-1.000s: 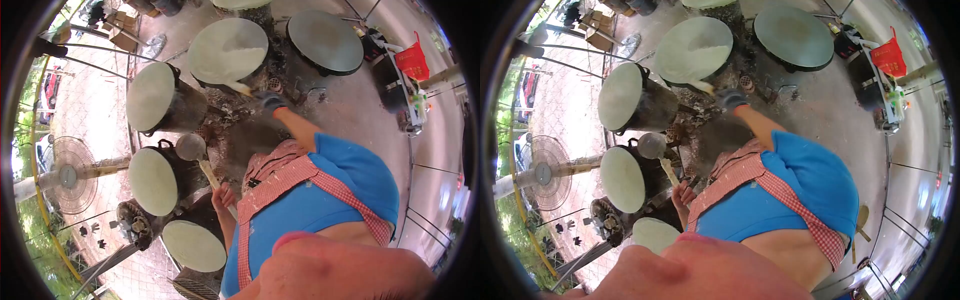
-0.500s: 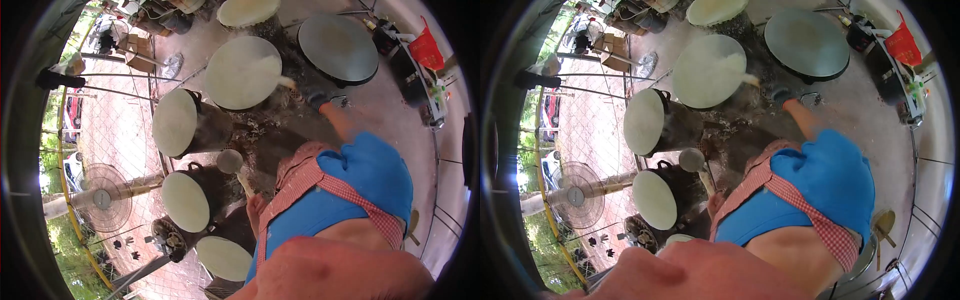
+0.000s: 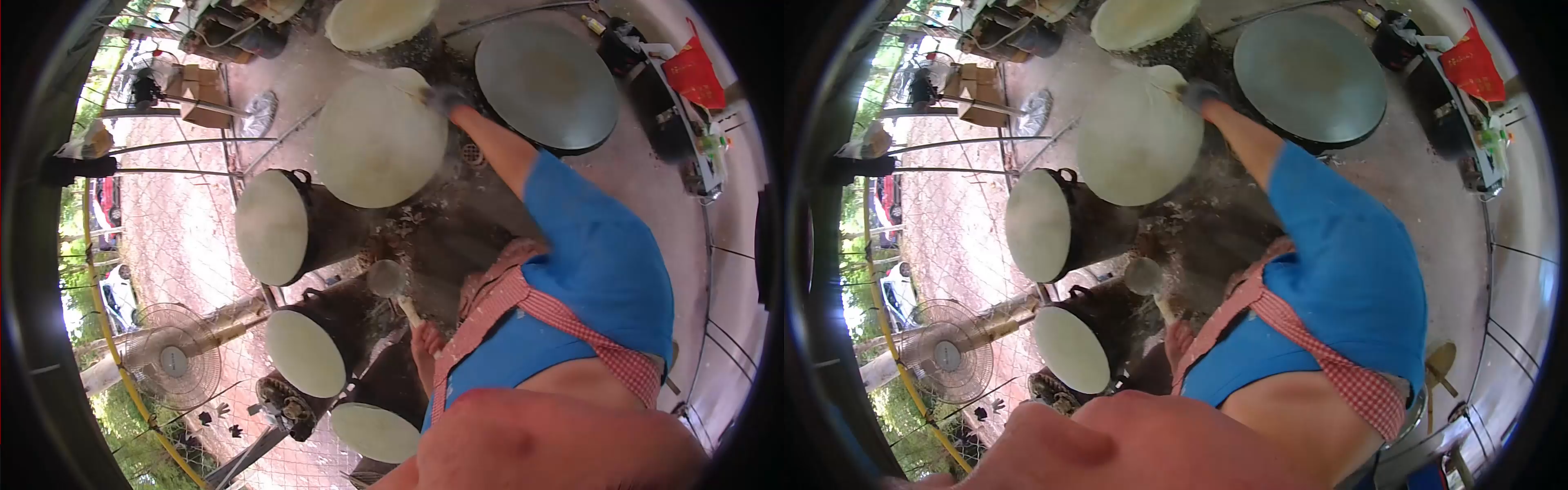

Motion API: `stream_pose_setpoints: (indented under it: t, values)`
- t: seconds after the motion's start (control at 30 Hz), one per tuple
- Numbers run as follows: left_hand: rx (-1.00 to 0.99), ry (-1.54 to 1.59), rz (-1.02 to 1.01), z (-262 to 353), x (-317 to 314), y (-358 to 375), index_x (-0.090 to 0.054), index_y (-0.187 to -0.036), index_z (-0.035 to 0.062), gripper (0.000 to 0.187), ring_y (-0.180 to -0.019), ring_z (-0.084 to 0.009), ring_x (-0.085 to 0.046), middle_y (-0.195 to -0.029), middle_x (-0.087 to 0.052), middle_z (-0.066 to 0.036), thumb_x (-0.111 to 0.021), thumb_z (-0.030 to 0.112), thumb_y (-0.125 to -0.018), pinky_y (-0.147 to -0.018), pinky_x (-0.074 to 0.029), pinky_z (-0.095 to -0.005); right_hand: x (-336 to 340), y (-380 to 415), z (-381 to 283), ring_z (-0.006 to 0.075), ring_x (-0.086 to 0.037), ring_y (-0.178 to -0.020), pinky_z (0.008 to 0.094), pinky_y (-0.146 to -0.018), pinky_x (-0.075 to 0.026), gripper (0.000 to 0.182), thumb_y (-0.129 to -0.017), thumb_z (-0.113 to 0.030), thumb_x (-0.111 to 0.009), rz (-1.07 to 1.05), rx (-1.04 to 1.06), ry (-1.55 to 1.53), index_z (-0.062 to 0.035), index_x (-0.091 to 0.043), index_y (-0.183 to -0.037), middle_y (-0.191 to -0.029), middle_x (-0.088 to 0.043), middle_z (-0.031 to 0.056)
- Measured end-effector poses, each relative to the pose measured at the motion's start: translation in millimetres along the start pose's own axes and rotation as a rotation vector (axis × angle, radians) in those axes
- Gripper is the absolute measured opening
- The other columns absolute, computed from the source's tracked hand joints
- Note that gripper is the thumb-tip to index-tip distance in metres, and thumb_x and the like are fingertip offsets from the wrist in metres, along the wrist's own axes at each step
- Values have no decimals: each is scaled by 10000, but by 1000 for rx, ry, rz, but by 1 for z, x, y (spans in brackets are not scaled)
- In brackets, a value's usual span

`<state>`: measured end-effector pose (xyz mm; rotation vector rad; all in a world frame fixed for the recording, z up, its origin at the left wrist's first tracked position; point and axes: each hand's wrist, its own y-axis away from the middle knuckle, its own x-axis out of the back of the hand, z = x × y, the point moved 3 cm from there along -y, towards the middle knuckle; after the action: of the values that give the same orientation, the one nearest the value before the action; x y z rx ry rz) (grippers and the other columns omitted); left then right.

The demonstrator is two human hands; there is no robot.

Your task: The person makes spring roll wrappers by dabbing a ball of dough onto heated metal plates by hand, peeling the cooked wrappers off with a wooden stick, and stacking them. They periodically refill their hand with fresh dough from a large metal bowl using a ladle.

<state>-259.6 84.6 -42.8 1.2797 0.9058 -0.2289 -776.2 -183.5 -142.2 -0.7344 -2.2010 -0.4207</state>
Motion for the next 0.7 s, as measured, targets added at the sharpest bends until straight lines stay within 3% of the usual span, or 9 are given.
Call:
stream_pose_setpoints:
  t: [0.03, 0.1, 0.13, 0.2, 0.27, 0.3, 0.4, 0.57, 0.7]
  values:
    - [9, 8, -3, 0, 1, 3, -365, -650, 97, 250, -333, -70, -255, -457, -263, 31, -416, 201, -872, -302, -209, -202, 21, 12, -16, 269, -515, -996, 352, -838, -375, 454, -817, -447, -405, -15, -9, 5, -118, -524, -1105, -1093, -537, 139]
    - [6, -9, -9, 5, 3, 7, -376, -675, 94, 228, -333, -72, -256, -457, -265, 31, -412, 200, -873, -305, -214, -201, 88, 50, -78, 251, -551, -920, 345, -834, -392, 467, -806, -457, -418, -254, -101, -332, -109, -532, -1097, -993, -589, 139]
    - [3, -22, -22, 8, 6, 5, -381, -687, 93, 217, -333, -72, -256, -457, -266, 31, -409, 200, -874, -306, -217, -201, 47, 56, -46, 240, -563, -850, 341, -799, -412, 468, -803, -456, -433, -138, 90, -369, -101, -538, -1091, -929, -606, 132]
    - [16, -30, -58, 12, 11, 3, -392, -712, 90, 197, -333, -74, -257, -457, -268, 31, -404, 200, -875, -309, -222, -200, 13, 91, -26, 199, -563, -781, 323, -745, -434, 461, -806, -431, -457, 1, 85, -720, -76, -536, -1090, -894, -616, 113]
    - [29, -19, -75, 18, 17, 9, -402, -737, 87, 180, -333, -76, -258, -457, -270, 30, -399, 200, -877, -312, -227, -199, 1, 143, -49, 168, -552, -781, 310, -727, -437, 452, -813, -408, -465, 21, -159, -1046, -60, -528, -1095, -923, -610, 100]
    - [46, 11, -96, 18, 20, 12, -408, -750, 85, 172, -334, -77, -259, -457, -271, 30, -397, 200, -878, -313, -230, -199, 9, 149, -52, 149, -541, -806, 293, -722, -437, 434, -824, -371, -468, 119, 108, -641, -37, -516, -1098, -958, -599, 79]
    - [82, 110, -153, 27, 34, 32, -424, -787, 80, 155, -334, -80, -260, -458, -274, 30, -390, 200, -880, -317, -238, -197, 40, 145, -10, 123, -496, -910, 258, -777, -405, 409, -844, -331, -460, -271, -53, -78, -20, -498, -1107, -1050, -558, 58]
    - [107, 235, -252, 38, 46, 51, -450, -849, 73, 150, -334, -84, -263, -458, -278, 30, -377, 199, -884, -324, -251, -195, 15, 216, -30, 143, -503, -905, 266, -765, -408, 392, -849, -334, -440, -10, 106, -304, -48, -501, -1111, -1048, -555, 68]
    - [131, 335, -303, 45, 45, 50, -471, -899, 66, 169, -334, -88, -265, -458, -282, 30, -368, 199, -887, -330, -262, -194, 34, 217, -29, 158, -509, -900, 273, -755, -410, 380, -854, -336, -424, -87, 288, -208, -71, -505, -1114, -1046, -553, 76]
